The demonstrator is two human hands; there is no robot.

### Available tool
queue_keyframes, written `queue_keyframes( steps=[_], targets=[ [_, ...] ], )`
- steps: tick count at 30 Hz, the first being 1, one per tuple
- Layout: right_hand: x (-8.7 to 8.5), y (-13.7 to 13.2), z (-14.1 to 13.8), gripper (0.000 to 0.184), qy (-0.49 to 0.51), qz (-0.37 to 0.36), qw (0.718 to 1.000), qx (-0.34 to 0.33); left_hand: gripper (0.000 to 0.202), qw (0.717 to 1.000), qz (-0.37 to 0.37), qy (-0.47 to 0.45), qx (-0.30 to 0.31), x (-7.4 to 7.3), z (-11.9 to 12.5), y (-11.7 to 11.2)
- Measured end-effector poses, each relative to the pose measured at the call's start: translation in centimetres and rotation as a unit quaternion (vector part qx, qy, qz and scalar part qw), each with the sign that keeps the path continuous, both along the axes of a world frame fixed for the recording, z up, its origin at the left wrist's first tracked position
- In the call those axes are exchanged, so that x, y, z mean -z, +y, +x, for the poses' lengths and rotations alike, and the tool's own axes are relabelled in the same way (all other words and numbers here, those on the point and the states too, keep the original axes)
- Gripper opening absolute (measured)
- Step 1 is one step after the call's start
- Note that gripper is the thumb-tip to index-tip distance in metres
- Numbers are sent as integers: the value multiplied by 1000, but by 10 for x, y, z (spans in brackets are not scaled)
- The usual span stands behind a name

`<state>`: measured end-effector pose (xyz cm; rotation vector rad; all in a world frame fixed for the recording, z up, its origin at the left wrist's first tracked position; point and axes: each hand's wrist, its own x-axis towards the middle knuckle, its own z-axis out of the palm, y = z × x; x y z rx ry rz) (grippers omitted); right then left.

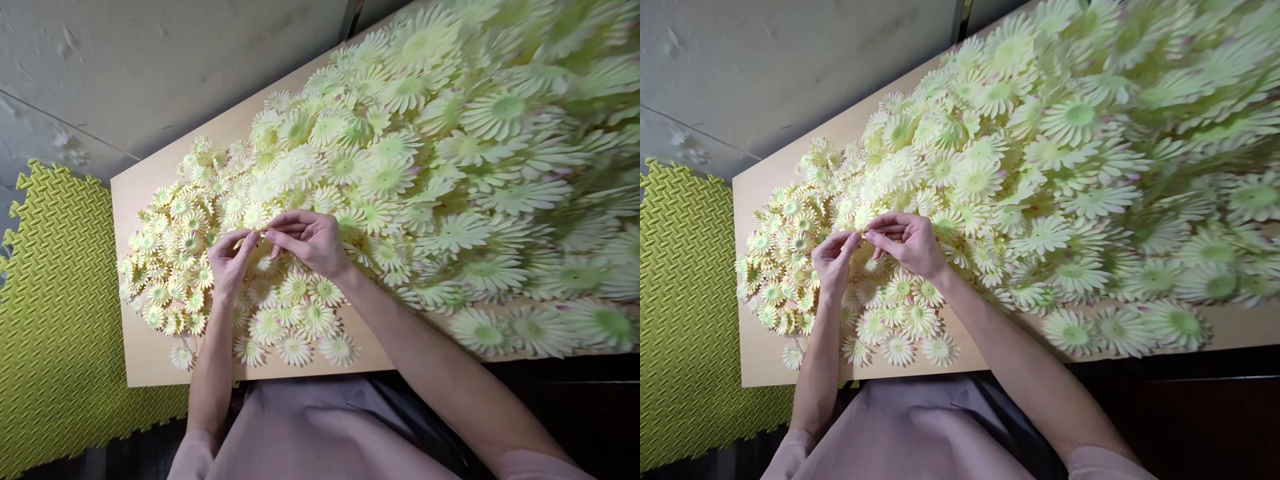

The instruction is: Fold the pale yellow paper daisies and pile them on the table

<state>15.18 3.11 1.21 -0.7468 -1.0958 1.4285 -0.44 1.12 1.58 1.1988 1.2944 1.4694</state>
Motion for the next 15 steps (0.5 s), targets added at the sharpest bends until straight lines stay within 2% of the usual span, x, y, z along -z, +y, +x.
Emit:
queue_keyframes(
  steps=[15],
  targets=[
    [2, 1, -1, 17, -8, 11, 1000, 11, 18, 1000, -19, 7, -3, 1, 0, -1]
  ],
)
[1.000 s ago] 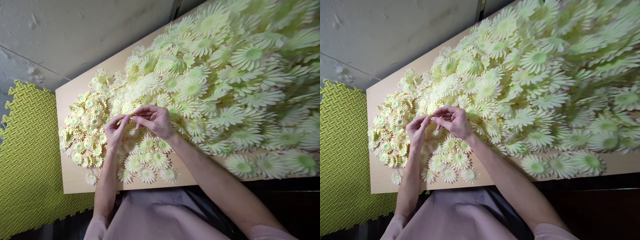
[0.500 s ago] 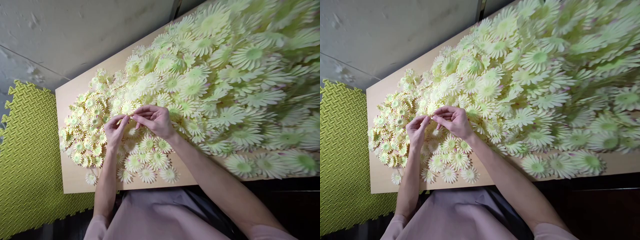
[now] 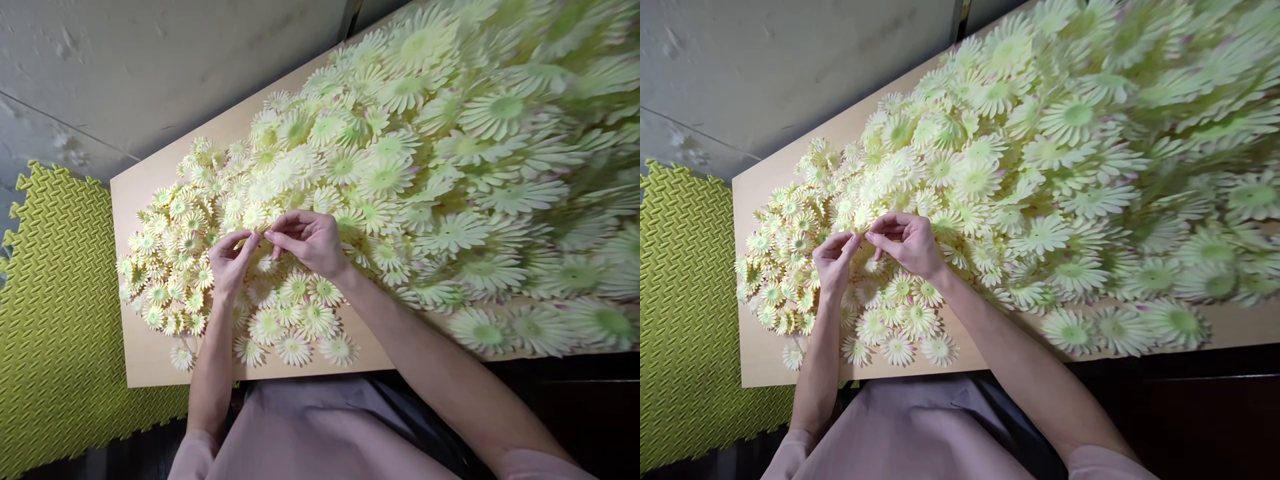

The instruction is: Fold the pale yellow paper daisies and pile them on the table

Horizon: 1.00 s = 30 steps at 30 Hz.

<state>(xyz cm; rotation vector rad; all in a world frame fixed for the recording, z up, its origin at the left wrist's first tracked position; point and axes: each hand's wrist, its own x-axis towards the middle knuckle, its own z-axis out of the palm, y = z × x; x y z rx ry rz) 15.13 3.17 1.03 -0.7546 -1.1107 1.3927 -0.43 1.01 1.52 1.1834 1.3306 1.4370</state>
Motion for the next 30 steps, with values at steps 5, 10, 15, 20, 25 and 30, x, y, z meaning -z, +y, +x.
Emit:
queue_keyframes(
  steps=[5, 10, 15, 20, 25, 30],
  targets=[
    [0, 0, 0, 18, 13, -12, 1000, -7, 16, 1000, 1, 3, -1, 0, 1, 0],
    [1, 2, 2, 22, 37, -20, 999, -31, 16, 1000, -4, 4, 16, 0, 0, 0],
    [4, 5, 7, 25, 49, -32, 997, -59, 13, 997, -31, -27, 62, 0, -2, -1],
    [4, 4, 7, 26, 55, -37, 995, -76, 13, 996, -44, -37, 71, -1, -4, -1],
    [1, 3, 6, 23, 60, -37, 994, -84, 11, 996, -36, -33, 69, -3, -5, 0],
    [1, 3, 7, 25, 61, -40, 994, -87, 11, 997, -32, -27, 72, -2, -5, 0]
  ],
)
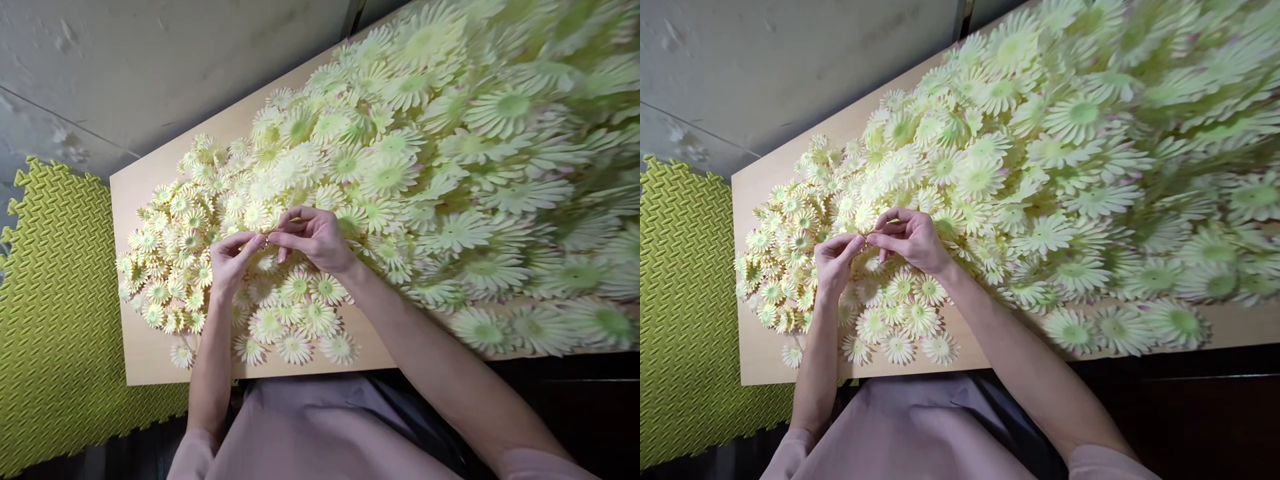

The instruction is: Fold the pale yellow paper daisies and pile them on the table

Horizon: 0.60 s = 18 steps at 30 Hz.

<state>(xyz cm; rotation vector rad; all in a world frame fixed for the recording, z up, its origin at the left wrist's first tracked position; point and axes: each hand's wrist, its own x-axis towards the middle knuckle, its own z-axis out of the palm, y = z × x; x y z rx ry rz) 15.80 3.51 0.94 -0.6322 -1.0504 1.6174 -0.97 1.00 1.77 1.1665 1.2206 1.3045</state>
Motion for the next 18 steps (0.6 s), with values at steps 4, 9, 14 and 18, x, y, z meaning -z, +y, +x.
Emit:
queue_keyframes(
  steps=[4, 9, 14, 18],
  targets=[
    [0, 0, 0, 25, -1, -7, 1000, -5, 9, 1000, 6, -7, 0, 1, -1, 0],
    [-1, 0, -1, 26, 0, -18, 1000, -8, 12, 1000, 5, -5, -5, 3, -1, 1],
    [-2, 1, -1, 26, -6, -24, 1000, -8, 12, 1000, 0, -9, -11, 3, -1, 1],
    [-1, 0, 0, 26, -13, -22, 1000, -12, 12, 1000, 2, -14, -8, 2, -1, 1]
  ],
)
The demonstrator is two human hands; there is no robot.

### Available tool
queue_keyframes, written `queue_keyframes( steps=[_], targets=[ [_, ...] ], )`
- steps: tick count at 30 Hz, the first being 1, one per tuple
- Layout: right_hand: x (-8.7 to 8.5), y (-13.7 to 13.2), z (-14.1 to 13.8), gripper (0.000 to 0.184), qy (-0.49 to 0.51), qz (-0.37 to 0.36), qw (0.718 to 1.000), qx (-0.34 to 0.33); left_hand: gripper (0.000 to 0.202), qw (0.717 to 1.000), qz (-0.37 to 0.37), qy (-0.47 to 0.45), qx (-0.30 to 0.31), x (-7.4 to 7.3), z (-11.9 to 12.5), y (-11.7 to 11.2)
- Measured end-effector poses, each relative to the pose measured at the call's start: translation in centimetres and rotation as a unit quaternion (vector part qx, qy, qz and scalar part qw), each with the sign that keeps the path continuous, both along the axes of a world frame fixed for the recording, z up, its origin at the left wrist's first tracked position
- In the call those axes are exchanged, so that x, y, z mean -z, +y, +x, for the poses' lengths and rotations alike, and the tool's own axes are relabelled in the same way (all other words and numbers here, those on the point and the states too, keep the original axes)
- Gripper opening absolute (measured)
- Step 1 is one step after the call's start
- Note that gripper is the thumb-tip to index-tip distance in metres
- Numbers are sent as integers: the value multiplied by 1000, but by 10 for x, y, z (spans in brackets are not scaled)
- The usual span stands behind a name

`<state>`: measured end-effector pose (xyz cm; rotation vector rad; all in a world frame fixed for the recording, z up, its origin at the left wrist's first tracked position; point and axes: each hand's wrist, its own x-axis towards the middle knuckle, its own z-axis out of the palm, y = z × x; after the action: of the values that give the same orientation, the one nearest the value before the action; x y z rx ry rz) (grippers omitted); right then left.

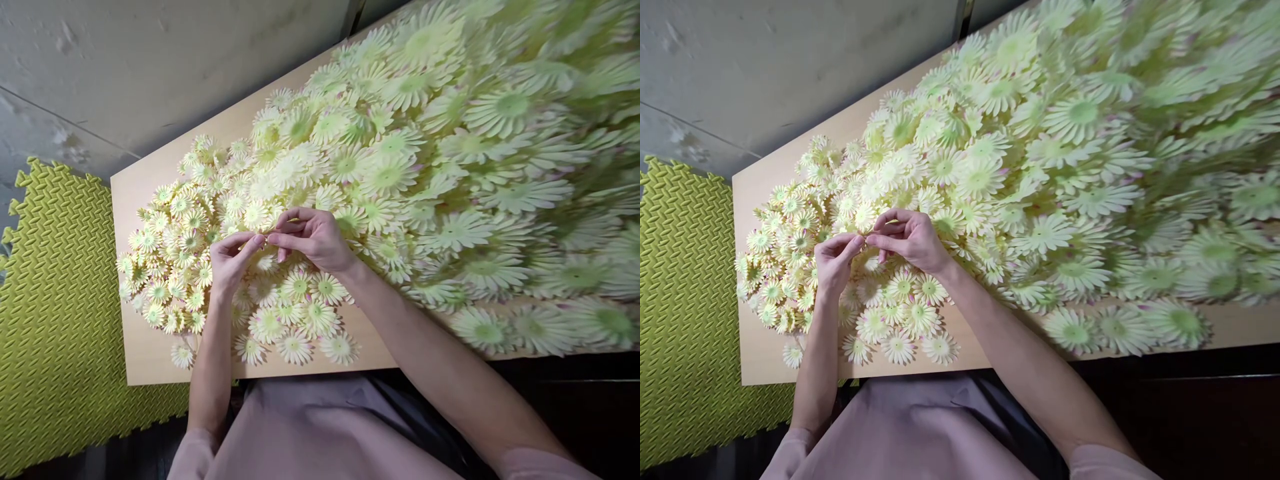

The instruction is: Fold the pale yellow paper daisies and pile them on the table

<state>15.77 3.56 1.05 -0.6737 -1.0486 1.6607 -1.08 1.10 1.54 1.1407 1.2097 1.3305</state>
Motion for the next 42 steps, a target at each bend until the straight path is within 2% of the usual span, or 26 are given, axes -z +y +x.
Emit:
queue_keyframes(
  steps=[12, 19, 22, 26, 30, 34, 36, 39, 42],
  targets=[
    [1, 1, -1, 24, -1, 10, 1000, 8, 12, 1000, -2, 9, 1, 0, 0, 1],
    [3, -1, -2, 25, -25, 10, 997, 67, 15, 999, 7, 49, 13, 3, 2, -1],
    [1, -1, -4, 26, -48, 8, 995, 86, 25, 999, 5, 42, -8, 3, 4, -1],
    [1, -2, -6, 26, -47, 21, 993, 102, 19, 996, 11, 44, -76, 3, 8, 0],
    [3, 0, -2, 22, -50, 37, 981, 186, 21, 991, 23, -49, -122, 2, 3, 4],
    [6, 11, 8, 23, -66, 26, 942, 327, 22, 970, 46, -99, -218, 1, -10, 9],
    [7, 16, 11, 25, -81, 25, 925, 371, 22, 964, 49, -92, -245, 1, -14, 10],
    [5, 13, 9, 23, -117, 51, 922, 365, 26, 970, 53, -52, -230, 1, -12, 8],
    [5, 5, 3, 23, -169, 102, 926, 322, 30, 985, 51, -27, -164, 1, -5, 4]
  ],
)
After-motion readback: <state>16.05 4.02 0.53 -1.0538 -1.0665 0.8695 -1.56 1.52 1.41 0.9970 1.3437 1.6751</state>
